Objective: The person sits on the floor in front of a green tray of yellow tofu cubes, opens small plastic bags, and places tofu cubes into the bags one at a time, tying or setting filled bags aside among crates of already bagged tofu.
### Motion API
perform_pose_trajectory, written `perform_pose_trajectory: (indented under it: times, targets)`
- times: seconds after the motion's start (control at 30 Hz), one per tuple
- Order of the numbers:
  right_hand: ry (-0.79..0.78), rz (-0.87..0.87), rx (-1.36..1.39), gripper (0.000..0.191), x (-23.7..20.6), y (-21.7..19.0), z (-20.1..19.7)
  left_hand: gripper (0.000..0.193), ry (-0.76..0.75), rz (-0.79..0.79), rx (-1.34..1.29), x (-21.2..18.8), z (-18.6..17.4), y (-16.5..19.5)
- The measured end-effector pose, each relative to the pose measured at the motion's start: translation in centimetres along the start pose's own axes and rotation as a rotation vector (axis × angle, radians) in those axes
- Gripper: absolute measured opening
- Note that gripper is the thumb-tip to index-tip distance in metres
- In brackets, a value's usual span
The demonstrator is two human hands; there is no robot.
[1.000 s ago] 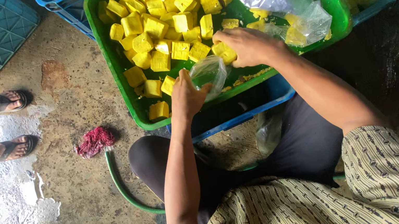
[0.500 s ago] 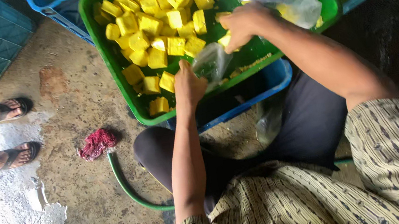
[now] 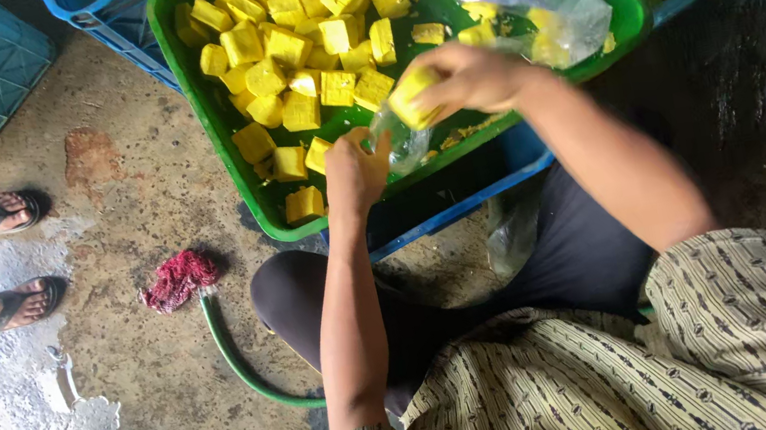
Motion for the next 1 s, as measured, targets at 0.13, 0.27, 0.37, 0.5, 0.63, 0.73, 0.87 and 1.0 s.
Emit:
perform_pose_trajectory:
  times: [0.13, 0.27, 0.37, 0.5, 0.63, 0.73, 0.87, 1.0]
  targets:
    - [0.345, -0.305, -1.305, 0.047, 1.0, 2.7, 4.4, 0.026, 0.036, 0.068, 0.112, -0.4, 1.0, 0.1]
    - [0.248, -0.085, -1.099, 0.060, 1.6, 5.6, 3.5, 0.020, 0.137, 0.115, 0.143, -1.2, -0.7, 0.9]
    - [0.160, -0.105, -0.909, 0.037, 0.4, 3.4, 2.6, 0.018, 0.153, 0.206, 0.102, -1.5, -1.9, 2.6]
    - [0.320, -0.089, -0.640, 0.024, 1.0, 0.1, -0.2, 0.040, 0.287, 0.173, 0.263, -1.7, -2.5, 3.9]
    - [0.519, 0.133, -1.036, 0.033, 4.6, 0.5, -1.7, 0.043, 0.271, 0.302, 0.281, -1.1, -1.5, 4.7]
    - [0.468, -0.196, -1.038, 0.045, 6.2, -1.4, 1.0, 0.034, -0.115, 0.161, 0.072, 0.0, 1.4, 2.3]
    - [0.446, -0.323, -0.559, 0.057, 3.0, -2.5, -1.1, 0.037, -0.189, 0.020, -0.001, -0.1, 2.4, 0.3]
    - [0.054, -0.056, 0.013, 0.039, -0.8, 0.1, 0.4, 0.033, 0.027, 0.169, 0.043, 0.4, 2.2, 0.7]
Point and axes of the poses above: each hand's wrist, its own x-axis towards the middle knuckle, its own z-axis out of the palm, y = z × x, the point moved 9 cm from there along x, towards the middle knuckle, and after that the axes turned 14 degrees about x, right-handed, at the moved point
